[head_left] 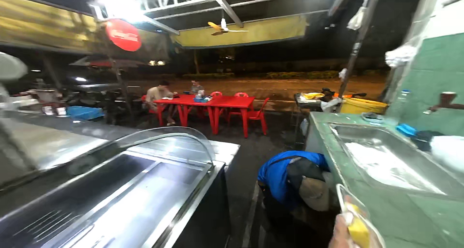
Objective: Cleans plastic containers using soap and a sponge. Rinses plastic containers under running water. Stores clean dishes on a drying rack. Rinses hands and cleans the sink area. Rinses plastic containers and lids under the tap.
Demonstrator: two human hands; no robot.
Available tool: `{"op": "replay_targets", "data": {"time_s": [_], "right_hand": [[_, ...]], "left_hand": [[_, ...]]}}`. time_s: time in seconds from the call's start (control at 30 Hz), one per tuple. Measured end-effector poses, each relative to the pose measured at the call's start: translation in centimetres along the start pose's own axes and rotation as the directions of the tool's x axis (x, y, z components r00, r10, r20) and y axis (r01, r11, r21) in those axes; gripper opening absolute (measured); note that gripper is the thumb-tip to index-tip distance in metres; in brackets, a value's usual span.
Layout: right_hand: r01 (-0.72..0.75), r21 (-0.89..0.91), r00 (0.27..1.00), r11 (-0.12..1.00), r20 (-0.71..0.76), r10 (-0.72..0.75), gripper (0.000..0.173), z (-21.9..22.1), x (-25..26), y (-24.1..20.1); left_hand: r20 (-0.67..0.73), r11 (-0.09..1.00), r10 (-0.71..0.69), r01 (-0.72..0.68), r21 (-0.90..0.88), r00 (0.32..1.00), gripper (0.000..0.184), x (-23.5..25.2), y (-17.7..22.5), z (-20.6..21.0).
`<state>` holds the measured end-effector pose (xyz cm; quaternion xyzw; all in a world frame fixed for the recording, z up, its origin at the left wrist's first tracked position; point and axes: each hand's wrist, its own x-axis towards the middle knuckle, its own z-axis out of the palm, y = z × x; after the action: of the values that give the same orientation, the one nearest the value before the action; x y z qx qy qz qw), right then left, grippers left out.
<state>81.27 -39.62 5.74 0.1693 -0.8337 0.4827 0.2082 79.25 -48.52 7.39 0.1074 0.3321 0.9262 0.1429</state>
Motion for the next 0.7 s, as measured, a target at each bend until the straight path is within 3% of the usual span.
{"op": "replay_targets", "data": {"time_s": [0.13,0.2,0.3,0.43,0.57,0.7], "right_hand": [[-0.125,-0.191,0.986,0.974,-0.134,0.100,0.059,-1.6,0.4,-0.3],[-0.189,-0.219,0.979,0.957,-0.121,0.165,0.053,-1.3,-0.9,-1.1],[-0.258,-0.175,0.966,0.950,-0.070,0.249,0.055,-0.9,-2.4,-1.8],[-0.316,-0.268,0.929,0.910,-0.282,0.239,0.055,-2.4,-1.0,0.6],[-0.483,-0.263,0.860,0.835,-0.321,0.396,0.056,-6.6,0.0,1.8],[-0.553,-0.146,0.807,0.820,-0.338,0.484,0.065,-9.9,-1.3,1.9]], "left_hand": [[-0.027,0.988,-0.153,0.153,0.027,0.988,0.051,-1.2,-0.2,1.4],[-0.054,0.986,-0.163,0.161,-0.036,0.985,0.052,0.1,-0.5,0.9],[0.054,0.961,-0.223,0.229,-0.155,0.973,0.062,2.0,-1.6,-0.6],[0.119,0.950,-0.289,0.300,-0.091,0.950,0.056,0.6,-2.2,1.1],[0.330,0.849,-0.446,0.510,-0.140,0.832,0.062,1.0,-3.5,0.3],[0.470,0.702,-0.623,0.712,-0.018,0.625,0.096,2.4,-3.8,-1.0]]}}
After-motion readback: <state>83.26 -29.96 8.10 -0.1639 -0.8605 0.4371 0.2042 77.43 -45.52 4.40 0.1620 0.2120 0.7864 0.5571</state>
